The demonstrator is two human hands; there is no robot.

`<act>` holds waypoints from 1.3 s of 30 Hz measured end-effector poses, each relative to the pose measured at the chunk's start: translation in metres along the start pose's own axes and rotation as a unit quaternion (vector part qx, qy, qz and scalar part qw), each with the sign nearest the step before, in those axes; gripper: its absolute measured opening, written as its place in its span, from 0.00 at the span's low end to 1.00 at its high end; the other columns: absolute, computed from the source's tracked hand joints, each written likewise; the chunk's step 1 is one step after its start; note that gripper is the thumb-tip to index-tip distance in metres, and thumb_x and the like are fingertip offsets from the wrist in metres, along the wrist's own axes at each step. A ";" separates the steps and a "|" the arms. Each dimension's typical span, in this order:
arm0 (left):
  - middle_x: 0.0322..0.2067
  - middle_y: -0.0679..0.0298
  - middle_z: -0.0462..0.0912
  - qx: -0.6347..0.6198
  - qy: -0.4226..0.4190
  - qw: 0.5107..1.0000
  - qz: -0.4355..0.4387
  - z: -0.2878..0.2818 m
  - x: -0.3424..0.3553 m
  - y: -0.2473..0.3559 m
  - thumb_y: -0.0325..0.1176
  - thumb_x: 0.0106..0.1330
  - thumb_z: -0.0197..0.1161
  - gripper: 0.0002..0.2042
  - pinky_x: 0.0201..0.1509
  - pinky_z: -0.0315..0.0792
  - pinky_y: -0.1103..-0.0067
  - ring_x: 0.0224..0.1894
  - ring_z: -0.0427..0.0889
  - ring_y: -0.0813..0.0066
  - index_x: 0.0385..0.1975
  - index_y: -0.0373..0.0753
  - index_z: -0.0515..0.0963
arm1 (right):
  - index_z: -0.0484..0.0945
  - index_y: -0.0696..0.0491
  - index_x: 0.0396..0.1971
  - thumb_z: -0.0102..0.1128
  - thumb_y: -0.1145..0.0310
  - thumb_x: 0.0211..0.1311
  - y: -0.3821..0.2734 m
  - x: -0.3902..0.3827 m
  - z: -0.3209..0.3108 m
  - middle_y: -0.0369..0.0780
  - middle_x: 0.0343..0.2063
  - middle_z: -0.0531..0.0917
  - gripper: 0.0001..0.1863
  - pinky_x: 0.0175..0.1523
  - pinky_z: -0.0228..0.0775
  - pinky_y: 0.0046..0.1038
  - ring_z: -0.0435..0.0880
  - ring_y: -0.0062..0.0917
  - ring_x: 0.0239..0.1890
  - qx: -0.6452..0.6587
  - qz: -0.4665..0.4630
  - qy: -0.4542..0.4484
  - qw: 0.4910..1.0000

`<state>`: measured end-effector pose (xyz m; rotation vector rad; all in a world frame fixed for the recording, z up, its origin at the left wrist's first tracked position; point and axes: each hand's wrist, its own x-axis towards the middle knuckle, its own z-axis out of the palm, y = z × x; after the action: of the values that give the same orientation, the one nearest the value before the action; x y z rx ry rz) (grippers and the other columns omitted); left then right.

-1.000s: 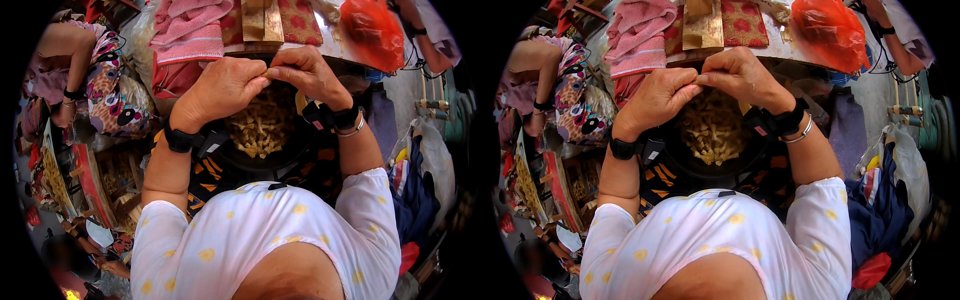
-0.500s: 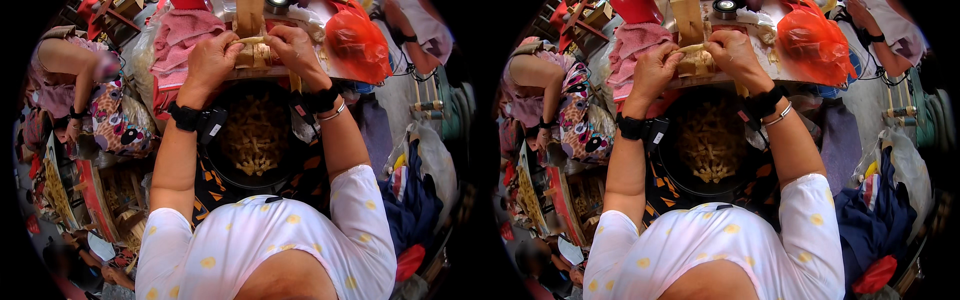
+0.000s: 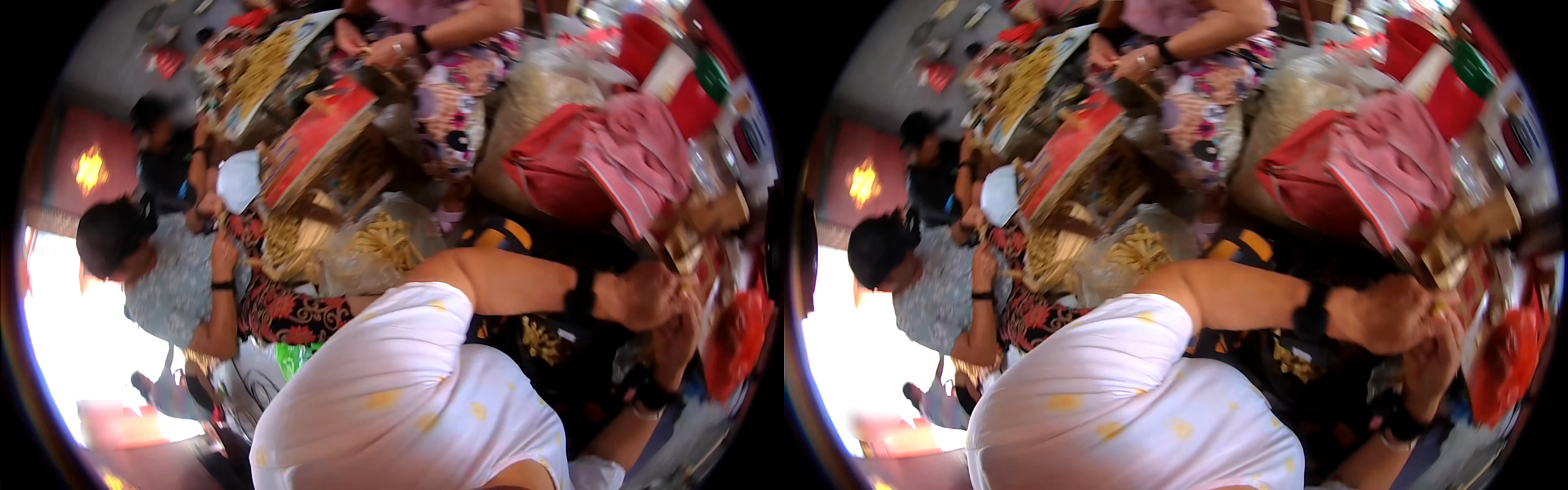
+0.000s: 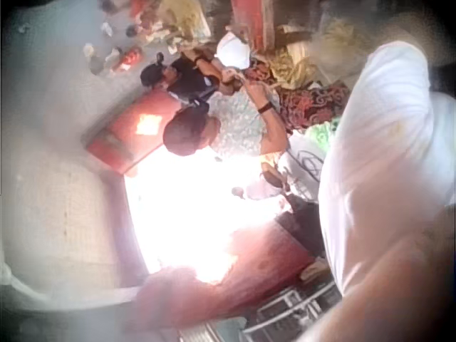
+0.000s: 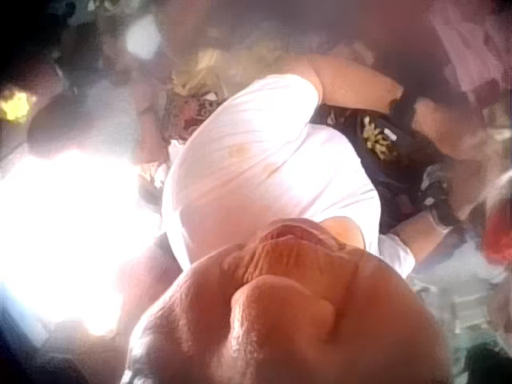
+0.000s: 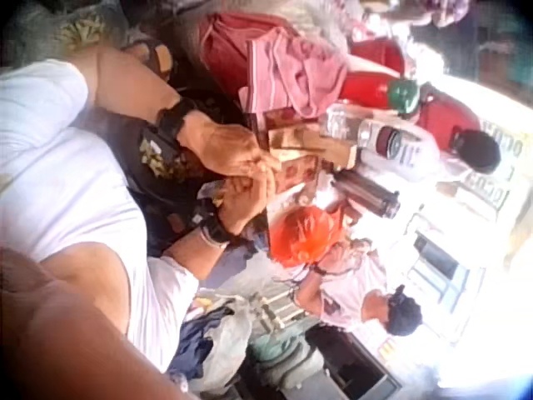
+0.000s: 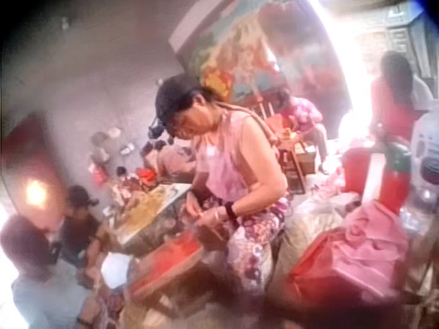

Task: The person knots strips of food material by hand, placing the finished knots into a bowl and using a small wooden jig on the table to assist in the folding process.

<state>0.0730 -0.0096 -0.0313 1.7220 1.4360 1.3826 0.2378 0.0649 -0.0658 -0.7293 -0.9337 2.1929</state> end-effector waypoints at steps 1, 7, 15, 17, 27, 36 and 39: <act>0.24 0.50 0.78 -0.060 -0.005 0.998 0.021 0.004 0.003 -0.002 0.37 0.60 0.50 0.09 0.30 0.72 0.67 0.26 0.79 0.52 0.35 0.40 0.72 | 0.72 0.53 0.36 0.48 0.70 0.62 -0.002 -0.003 0.000 0.26 0.11 0.61 0.06 0.12 0.43 0.10 0.55 0.06 0.09 -0.027 -0.015 -0.004 1.000; 0.16 0.62 0.75 -0.454 0.065 0.889 0.001 0.022 0.020 -0.002 0.40 0.70 0.41 0.21 0.30 0.70 0.81 0.21 0.75 0.77 0.17 0.35 0.71 | 0.71 0.57 0.42 0.51 0.67 0.62 0.009 -0.002 0.074 0.31 0.21 0.73 0.12 0.24 0.57 0.11 0.67 0.10 0.20 -0.122 -0.166 0.195 0.959; 0.09 0.70 0.59 -0.565 0.248 0.786 0.034 -0.094 0.034 0.040 0.49 0.70 0.36 0.22 0.10 0.57 0.85 0.07 0.60 0.82 0.18 0.41 0.61 | 0.73 0.56 0.30 0.56 0.60 0.58 -0.018 -0.015 0.048 0.28 0.17 0.66 0.13 0.22 0.48 0.13 0.61 0.09 0.17 -0.453 -0.015 -0.124 0.883; 0.10 0.71 0.59 -0.559 0.255 0.788 0.051 -0.107 0.029 0.044 0.49 0.70 0.36 0.22 0.10 0.55 0.86 0.06 0.59 0.82 0.18 0.41 0.61 | 0.73 0.57 0.31 0.57 0.57 0.57 -0.021 -0.015 0.048 0.28 0.16 0.66 0.16 0.22 0.49 0.13 0.61 0.10 0.17 -0.444 -0.016 -0.153 0.883; 0.13 0.65 0.66 0.036 0.272 0.954 0.118 -0.004 0.038 0.013 0.33 0.58 0.51 0.10 0.19 0.62 0.73 0.16 0.68 0.71 0.15 0.40 0.66 | 0.75 0.61 0.37 0.59 0.69 0.52 0.005 0.010 0.024 0.49 0.30 0.77 0.14 0.40 0.63 0.35 0.73 0.41 0.36 -0.699 -0.452 -0.109 0.544; 0.14 0.52 0.71 0.079 0.353 0.924 0.122 -0.050 0.006 -0.008 0.36 0.54 0.54 0.12 0.22 0.66 0.65 0.19 0.73 0.52 0.13 0.37 0.71 | 0.72 0.54 0.36 0.48 0.63 0.65 0.022 0.009 0.058 0.29 0.21 0.67 0.10 0.22 0.49 0.11 0.60 0.07 0.19 -0.272 0.030 -0.089 0.958; 0.15 0.52 0.72 0.162 0.309 0.930 0.117 -0.048 -0.013 0.018 0.37 0.53 0.55 0.13 0.23 0.66 0.65 0.20 0.73 0.51 0.13 0.36 0.71 | 0.70 0.59 0.39 0.44 0.65 0.67 0.026 0.021 0.041 0.31 0.22 0.67 0.12 0.26 0.56 0.13 0.64 0.11 0.21 0.002 -0.016 -0.253 0.967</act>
<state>0.0376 -0.0379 -0.0040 1.7818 1.9249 2.0432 0.1875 0.0495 -0.0663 -0.1404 -1.1728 2.3978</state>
